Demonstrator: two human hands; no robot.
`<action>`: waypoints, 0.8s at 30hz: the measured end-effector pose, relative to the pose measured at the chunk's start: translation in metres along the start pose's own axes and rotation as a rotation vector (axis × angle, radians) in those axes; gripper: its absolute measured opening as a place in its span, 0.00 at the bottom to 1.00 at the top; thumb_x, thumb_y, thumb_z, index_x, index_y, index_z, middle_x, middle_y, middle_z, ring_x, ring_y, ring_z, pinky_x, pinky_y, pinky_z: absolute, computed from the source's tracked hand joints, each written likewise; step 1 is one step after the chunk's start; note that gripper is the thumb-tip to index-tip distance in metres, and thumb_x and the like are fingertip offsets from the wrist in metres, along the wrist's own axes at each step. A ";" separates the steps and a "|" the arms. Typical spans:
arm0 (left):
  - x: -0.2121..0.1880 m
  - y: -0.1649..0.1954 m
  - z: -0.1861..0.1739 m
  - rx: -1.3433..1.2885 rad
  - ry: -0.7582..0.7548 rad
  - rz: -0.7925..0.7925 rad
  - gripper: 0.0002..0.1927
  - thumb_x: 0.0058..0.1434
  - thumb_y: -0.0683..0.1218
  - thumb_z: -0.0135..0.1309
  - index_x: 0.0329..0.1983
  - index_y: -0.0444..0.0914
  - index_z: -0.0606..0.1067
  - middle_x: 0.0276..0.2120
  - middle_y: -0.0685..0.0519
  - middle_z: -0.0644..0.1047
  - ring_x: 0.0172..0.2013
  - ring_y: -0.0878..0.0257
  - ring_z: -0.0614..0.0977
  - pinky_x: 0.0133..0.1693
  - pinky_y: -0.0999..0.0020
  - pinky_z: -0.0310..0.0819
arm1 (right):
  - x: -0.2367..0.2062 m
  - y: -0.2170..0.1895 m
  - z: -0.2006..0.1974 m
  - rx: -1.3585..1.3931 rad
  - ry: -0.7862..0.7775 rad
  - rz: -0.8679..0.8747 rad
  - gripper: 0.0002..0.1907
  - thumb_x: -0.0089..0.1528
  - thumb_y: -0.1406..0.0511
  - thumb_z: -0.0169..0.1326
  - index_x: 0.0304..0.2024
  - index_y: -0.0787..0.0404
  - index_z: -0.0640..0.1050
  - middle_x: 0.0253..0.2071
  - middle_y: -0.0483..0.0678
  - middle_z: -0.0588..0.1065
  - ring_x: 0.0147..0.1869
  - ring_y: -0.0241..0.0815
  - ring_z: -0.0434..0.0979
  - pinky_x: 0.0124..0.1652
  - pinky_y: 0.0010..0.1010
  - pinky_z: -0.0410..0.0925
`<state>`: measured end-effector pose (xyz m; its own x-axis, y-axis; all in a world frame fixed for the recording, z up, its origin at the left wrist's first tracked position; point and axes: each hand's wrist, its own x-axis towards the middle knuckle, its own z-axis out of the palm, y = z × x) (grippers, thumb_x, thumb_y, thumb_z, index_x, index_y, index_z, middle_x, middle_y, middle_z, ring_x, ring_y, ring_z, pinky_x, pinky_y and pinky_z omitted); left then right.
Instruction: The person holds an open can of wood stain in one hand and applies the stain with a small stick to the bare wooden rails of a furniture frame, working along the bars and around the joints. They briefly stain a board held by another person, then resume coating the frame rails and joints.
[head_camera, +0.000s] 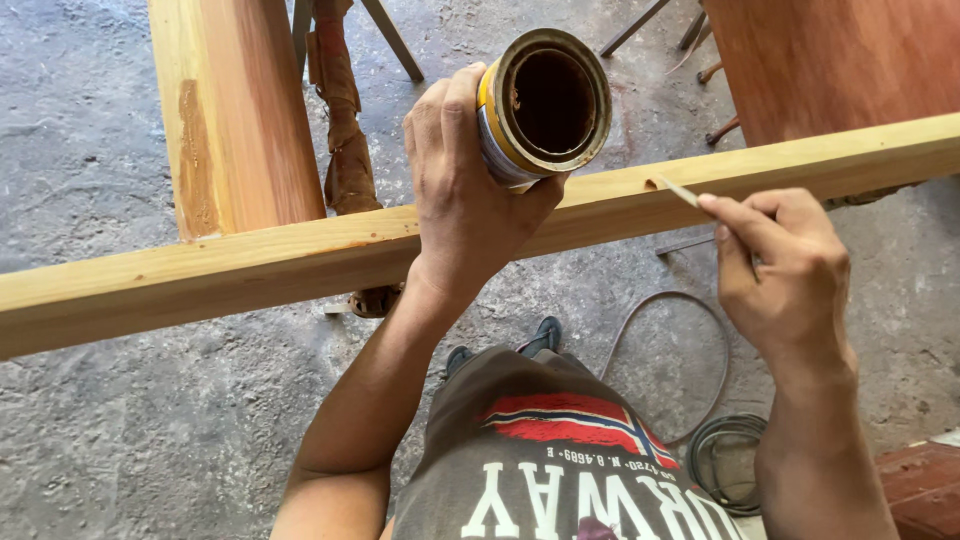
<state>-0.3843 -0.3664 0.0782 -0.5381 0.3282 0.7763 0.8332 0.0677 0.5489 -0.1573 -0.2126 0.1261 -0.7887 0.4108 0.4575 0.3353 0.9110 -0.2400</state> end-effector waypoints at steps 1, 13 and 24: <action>0.000 0.000 0.000 0.003 -0.005 0.001 0.45 0.56 0.50 0.72 0.69 0.34 0.60 0.59 0.43 0.68 0.62 0.46 0.69 0.66 0.51 0.61 | 0.000 0.001 0.000 -0.024 0.007 -0.004 0.13 0.69 0.75 0.60 0.54 0.58 0.84 0.42 0.51 0.75 0.44 0.44 0.76 0.43 0.33 0.71; 0.000 0.000 0.001 -0.006 -0.013 -0.004 0.44 0.57 0.50 0.71 0.69 0.35 0.60 0.59 0.44 0.68 0.62 0.47 0.69 0.66 0.52 0.62 | 0.011 -0.002 -0.002 0.010 -0.045 -0.023 0.14 0.66 0.74 0.60 0.53 0.58 0.85 0.40 0.52 0.76 0.44 0.46 0.77 0.44 0.36 0.72; 0.006 0.014 0.012 0.035 0.011 -0.018 0.40 0.59 0.51 0.76 0.66 0.36 0.65 0.58 0.45 0.71 0.60 0.50 0.72 0.63 0.54 0.65 | 0.012 0.024 -0.006 0.043 0.044 -0.031 0.14 0.65 0.75 0.58 0.52 0.62 0.83 0.40 0.53 0.75 0.42 0.48 0.77 0.44 0.39 0.71</action>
<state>-0.3747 -0.3518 0.0869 -0.5541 0.3165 0.7699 0.8273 0.1067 0.5515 -0.1558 -0.1855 0.1314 -0.7747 0.3843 0.5021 0.2880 0.9214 -0.2609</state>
